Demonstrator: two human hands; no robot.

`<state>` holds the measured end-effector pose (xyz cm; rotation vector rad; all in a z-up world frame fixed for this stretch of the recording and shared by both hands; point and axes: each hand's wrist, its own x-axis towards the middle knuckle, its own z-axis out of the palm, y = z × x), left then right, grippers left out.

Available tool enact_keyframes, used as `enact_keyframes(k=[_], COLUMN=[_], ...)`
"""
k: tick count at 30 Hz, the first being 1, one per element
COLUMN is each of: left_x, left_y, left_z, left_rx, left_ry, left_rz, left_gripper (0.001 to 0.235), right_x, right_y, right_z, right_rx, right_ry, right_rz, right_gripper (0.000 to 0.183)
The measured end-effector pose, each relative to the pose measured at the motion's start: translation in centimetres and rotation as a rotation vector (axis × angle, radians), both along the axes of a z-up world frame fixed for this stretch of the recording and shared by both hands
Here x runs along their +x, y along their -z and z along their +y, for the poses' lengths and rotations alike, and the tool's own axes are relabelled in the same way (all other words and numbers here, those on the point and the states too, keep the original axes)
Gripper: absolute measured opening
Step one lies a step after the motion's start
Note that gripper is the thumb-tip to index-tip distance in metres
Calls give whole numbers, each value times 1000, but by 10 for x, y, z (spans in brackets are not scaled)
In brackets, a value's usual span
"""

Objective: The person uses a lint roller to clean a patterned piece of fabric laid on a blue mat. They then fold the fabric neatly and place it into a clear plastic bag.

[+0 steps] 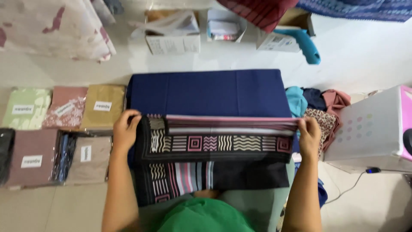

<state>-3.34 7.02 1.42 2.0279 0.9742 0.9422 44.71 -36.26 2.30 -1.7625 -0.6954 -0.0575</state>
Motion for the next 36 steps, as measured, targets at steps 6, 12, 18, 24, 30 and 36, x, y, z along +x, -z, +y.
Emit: enact_keyframes(k=[6,12,18,24,30,36], left_x=[14,81,130,144,139,204], left_y=[-75,-60,20,43,-1,-13], left_z=[0,91,133,136,126,14], left_rx=[151,521,495,617,817,564], left_ry=[-131,-149,-264,-352,-381,126], left_rz=[-188,-223,29,262,266,364], left_gripper=[9,12,19,26,40,65], right_x=[-29,76,124,128,93,-49], right_y=[-108,-89,-5,34,4,11], right_z=[39,147,218,231,236,285], right_rx=[-40,-45,-380,-653,-750,-712], right_ry=[312,290,288,364,549,-354], right_rz=[-437,-590,-556,-570,-978,-652], right_gripper=[27,5,15,19,50,65])
